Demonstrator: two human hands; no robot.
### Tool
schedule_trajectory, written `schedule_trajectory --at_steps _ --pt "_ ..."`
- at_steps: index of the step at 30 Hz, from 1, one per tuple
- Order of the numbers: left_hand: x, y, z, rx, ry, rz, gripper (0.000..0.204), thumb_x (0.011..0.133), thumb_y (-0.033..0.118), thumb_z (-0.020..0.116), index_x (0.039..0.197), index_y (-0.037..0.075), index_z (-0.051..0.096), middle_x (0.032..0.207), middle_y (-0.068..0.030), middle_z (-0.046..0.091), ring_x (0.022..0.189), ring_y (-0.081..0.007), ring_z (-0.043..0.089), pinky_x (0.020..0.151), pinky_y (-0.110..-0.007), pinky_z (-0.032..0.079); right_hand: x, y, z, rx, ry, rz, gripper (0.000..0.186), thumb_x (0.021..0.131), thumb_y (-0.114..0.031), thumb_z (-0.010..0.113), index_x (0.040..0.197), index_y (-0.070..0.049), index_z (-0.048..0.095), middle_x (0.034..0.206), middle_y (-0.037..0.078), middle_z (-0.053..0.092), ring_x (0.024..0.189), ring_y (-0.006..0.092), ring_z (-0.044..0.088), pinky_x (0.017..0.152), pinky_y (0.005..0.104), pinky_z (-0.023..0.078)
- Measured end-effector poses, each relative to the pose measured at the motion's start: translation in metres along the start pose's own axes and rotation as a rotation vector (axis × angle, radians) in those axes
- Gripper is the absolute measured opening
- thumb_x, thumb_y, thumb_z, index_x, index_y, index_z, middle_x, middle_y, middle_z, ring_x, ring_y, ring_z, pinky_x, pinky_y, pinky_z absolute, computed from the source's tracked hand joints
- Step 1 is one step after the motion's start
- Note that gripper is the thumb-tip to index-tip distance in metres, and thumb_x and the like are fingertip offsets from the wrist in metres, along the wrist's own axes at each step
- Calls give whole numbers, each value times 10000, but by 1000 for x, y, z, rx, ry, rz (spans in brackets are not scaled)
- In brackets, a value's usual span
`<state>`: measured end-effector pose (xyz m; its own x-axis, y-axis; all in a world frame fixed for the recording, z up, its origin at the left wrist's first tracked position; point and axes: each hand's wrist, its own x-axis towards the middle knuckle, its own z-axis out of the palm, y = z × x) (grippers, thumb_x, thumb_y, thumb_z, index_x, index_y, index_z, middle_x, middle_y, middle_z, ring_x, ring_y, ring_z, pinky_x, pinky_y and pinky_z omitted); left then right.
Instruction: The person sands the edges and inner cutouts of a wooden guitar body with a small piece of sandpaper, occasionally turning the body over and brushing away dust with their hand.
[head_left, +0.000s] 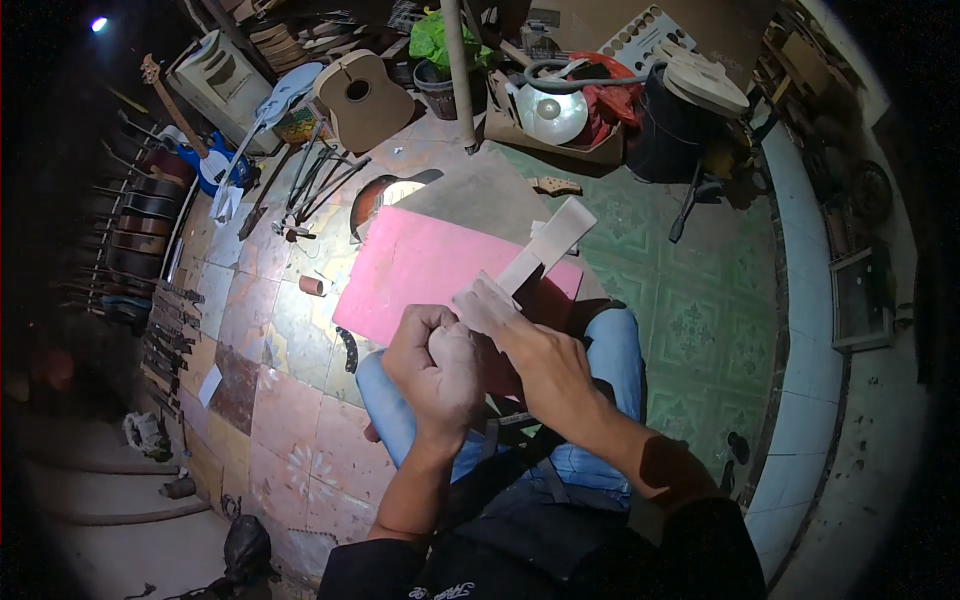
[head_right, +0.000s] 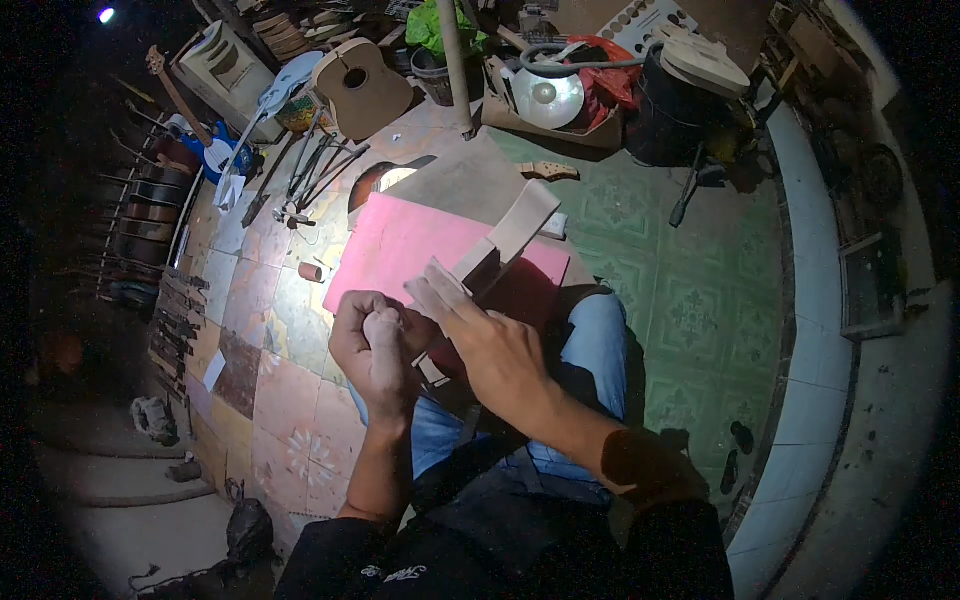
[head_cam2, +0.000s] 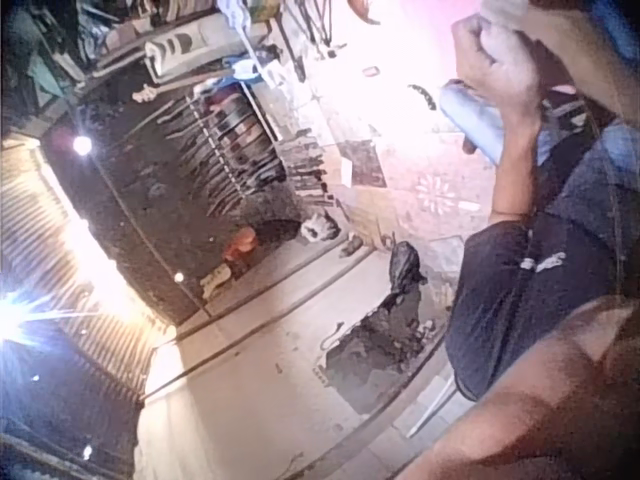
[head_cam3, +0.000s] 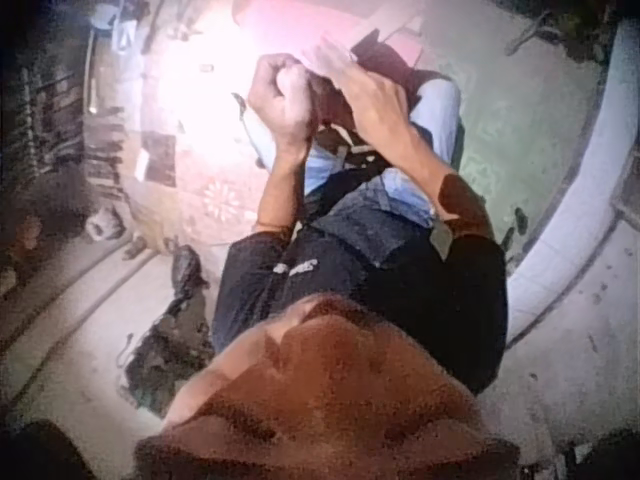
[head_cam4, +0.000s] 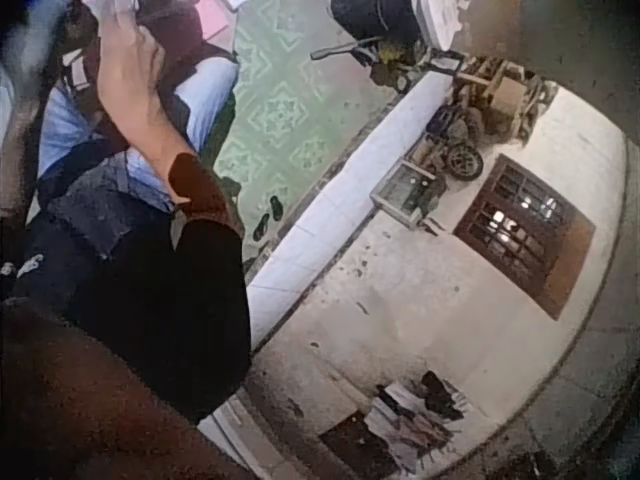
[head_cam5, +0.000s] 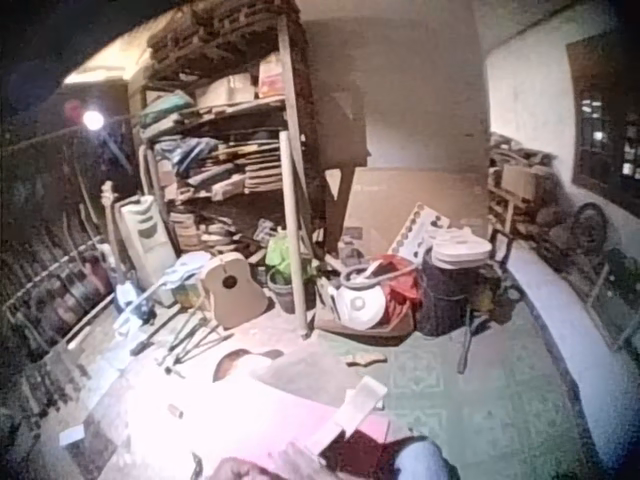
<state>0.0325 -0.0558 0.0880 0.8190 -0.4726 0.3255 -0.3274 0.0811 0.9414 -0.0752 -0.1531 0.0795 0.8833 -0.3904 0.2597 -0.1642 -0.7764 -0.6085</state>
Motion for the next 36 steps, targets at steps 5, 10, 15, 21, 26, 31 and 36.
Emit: schedule_trajectory --at_steps 5,10,15,21,26,31,36 --pt "-4 -1 1 -114 -11 -62 120 886 104 559 838 -3 534 739 -47 546 668 -108 504 636 -247 420 -22 8 10 -34 -24 49 657 849 44 499 1484 -121 476 1534 115 458 920 371 708 783 437 591" --pt "1 1 -2 -83 -6 -79 124 881 103 559 821 -3 535 745 -51 549 672 -113 513 652 -249 430 -18 2 13 64 52 10 627 857 44 484 1462 -117 511 1532 117 461 974 355 708 819 431 588" --pt "-10 -4 0 -14 -23 4 129 869 92 550 795 -12 533 761 -60 552 687 -116 518 658 -249 431 -16 -2 6 72 61 53 601 857 42 502 1441 -95 535 1528 131 465 1034 377 690 856 412 584" --pt "-9 -12 -3 3 -80 54 107 872 67 536 796 -7 535 720 -45 567 610 -102 505 573 -242 415 -21 -5 5 206 15 128 634 840 73 477 1462 -54 493 1523 185 448 1183 399 613 929 441 549" --pt "5 -6 -2 -40 36 -35 104 823 58 582 747 -12 571 661 -57 581 588 -115 535 568 -262 449 -31 -4 16 125 1 189 647 829 73 487 1463 -59 489 1529 118 460 1054 424 655 866 450 567" --pt "-1 -8 -3 -64 10 -33 108 830 52 584 743 -11 576 663 -60 584 590 -104 541 562 -262 447 -16 -8 14 129 46 136 614 851 65 492 1450 -70 503 1529 105 462 984 413 672 834 454 572" --pt "7 -4 -4 -133 17 -122 99 827 53 595 749 -6 578 655 -46 574 590 -97 529 560 -258 440 -36 4 24 119 46 107 563 887 29 508 1439 -78 517 1505 129 486 1030 396 670 830 440 580"
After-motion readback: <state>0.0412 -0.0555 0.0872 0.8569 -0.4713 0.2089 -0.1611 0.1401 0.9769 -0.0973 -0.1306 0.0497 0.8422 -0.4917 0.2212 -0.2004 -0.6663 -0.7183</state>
